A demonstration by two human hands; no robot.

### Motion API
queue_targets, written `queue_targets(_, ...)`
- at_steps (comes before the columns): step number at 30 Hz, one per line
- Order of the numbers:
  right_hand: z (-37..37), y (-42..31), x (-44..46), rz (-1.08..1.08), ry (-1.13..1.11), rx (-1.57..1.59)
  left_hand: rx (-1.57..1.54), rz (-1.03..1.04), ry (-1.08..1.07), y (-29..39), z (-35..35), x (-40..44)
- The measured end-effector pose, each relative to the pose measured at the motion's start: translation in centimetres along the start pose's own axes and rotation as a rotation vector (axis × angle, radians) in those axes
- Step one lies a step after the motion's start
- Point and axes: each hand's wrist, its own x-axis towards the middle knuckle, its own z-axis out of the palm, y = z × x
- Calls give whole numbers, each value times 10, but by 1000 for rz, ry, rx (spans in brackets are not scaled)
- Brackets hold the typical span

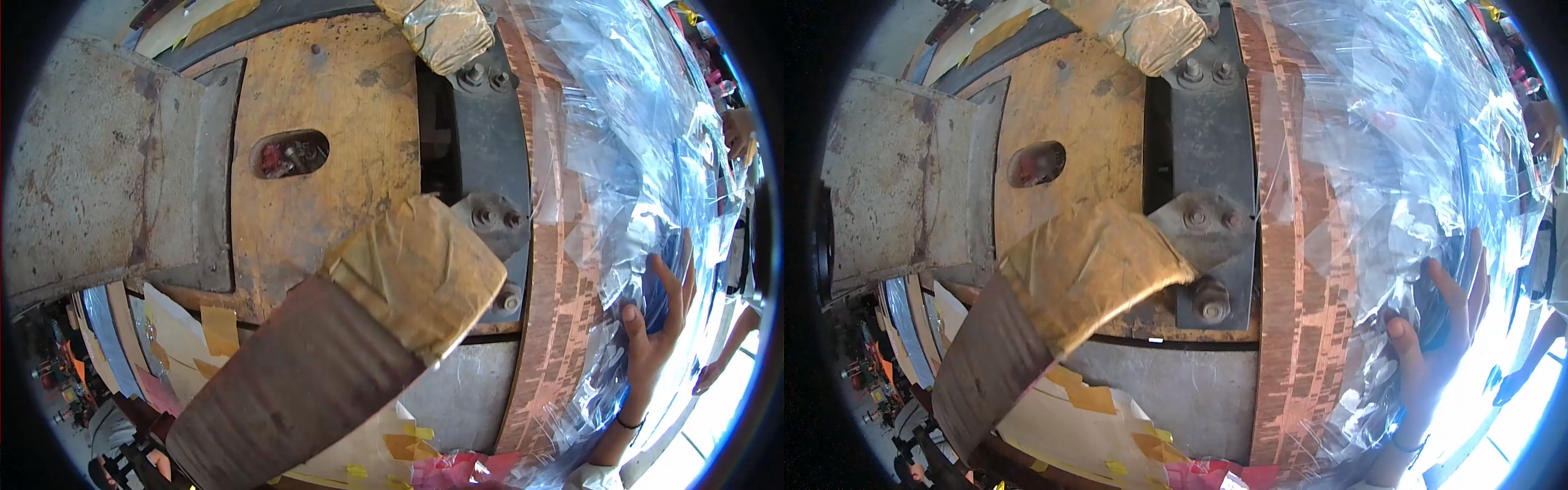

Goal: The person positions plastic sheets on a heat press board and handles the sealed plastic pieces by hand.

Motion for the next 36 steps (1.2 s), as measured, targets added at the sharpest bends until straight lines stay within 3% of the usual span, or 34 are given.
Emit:
queue_targets(24, 3, 5, 1, -76, 33, -22, 6, -1, -8, -1, -9, 0)
queue_targets(32, 0, 11, -7, 38, 5, 50, 27, -5, 5, 3, -5, 9)
queue_targets(36, 5, 22, -20, 231, -58, 333, 49, -14, -40, 6, -11, 11)
